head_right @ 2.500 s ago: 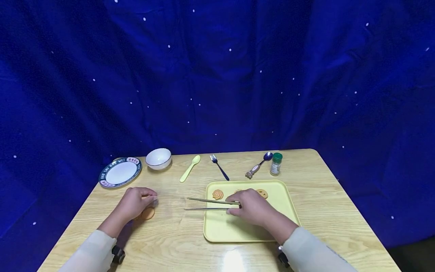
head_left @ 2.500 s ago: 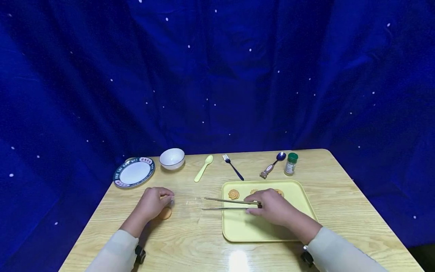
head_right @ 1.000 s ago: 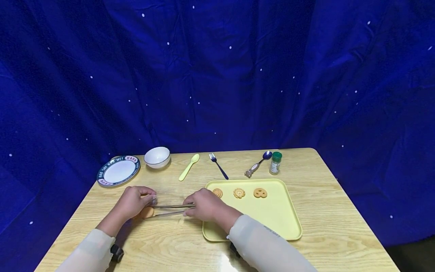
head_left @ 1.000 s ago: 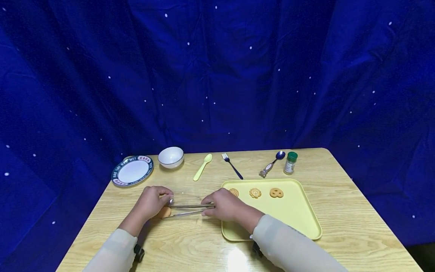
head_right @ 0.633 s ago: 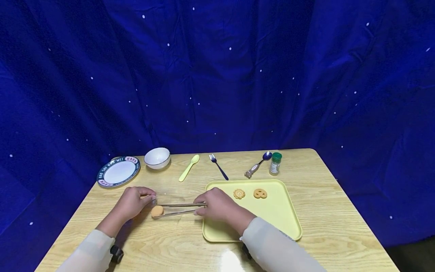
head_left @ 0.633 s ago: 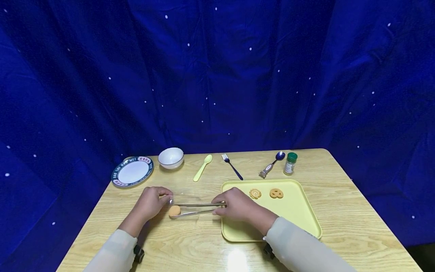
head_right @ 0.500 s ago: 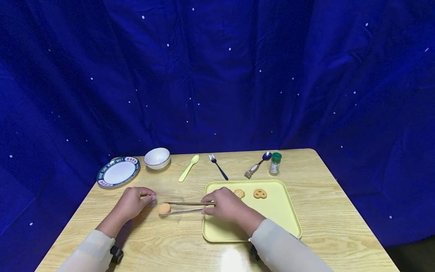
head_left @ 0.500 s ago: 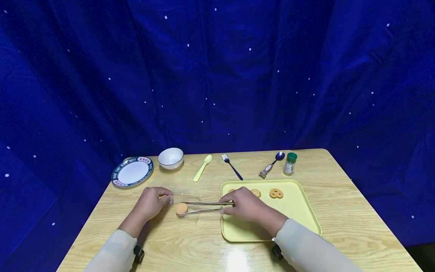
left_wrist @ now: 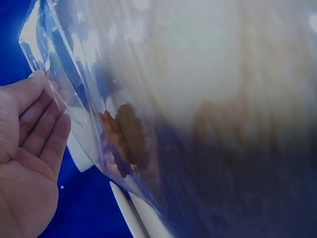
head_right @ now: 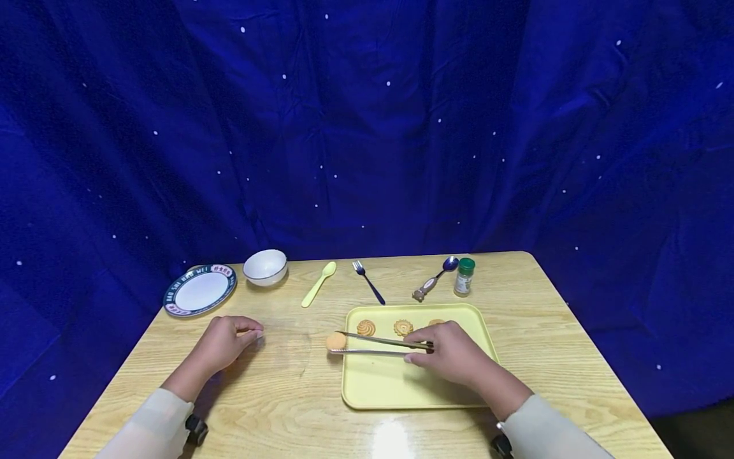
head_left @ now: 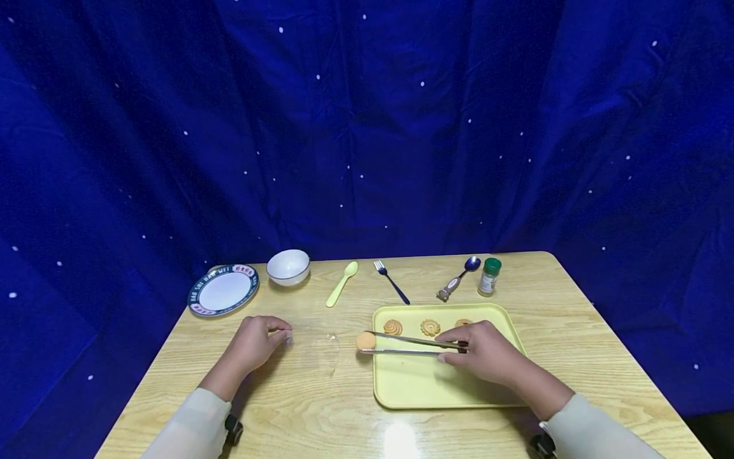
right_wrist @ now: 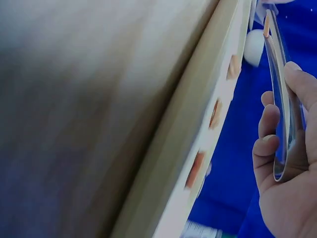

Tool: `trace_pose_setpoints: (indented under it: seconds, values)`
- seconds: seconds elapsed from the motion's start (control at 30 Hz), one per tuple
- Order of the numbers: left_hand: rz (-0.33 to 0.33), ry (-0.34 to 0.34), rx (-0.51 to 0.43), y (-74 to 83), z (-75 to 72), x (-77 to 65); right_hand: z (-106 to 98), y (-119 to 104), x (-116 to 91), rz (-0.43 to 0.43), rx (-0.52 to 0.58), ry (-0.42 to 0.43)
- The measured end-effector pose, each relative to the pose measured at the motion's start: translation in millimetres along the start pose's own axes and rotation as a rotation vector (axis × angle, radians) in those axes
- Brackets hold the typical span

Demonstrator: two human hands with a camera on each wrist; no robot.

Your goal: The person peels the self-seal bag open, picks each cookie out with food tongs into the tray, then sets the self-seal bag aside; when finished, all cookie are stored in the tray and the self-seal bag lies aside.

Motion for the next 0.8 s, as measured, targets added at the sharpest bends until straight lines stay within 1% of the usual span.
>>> trace_pose_setpoints:
  seconds: [0.07,0.2,0.37,0.5,0.63,0.7,0.8]
  values:
    - [0.001,0.001,0.003,0.0,-0.2,0.0,-4,9,-12,0.031,0.009,0.004]
    - [0.004,0.002,0.004,0.3,-0.1,0.5,-8,23,-32,0.059,0.043,-0.002]
    - [0.008,0.001,0.0,0.4,-0.2,0.6,-11,32,-48,0.071,0.063,-0.003]
    - [0.004,-0.001,-0.004,-1.6,-0.7,-0.1,-10,34,-56,0.07,0.07,-0.007]
    - [-0.007,-0.002,-0.004,-3.1,-0.6,-0.9,-9,33,-59,0.078,0.089,-0.016]
    - [0.0,-0.002,0.001,-3.1,-0.9,-1.0,-7,33,-60,0.087,0.115,-0.022]
    - [0.006,-0.002,-0.001,-3.5,-1.1,-1.1,-6,33,-61,0.082,0.124,-0.027]
Point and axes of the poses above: each hand's wrist, its own x-axis towards the middle knuckle, its own z-axis out of the palm, y = z × x, the point moved 8 cm from there along x, towards the middle knuckle, and after that the axes turned 9 degrees about -y, right-handed, at the moved point
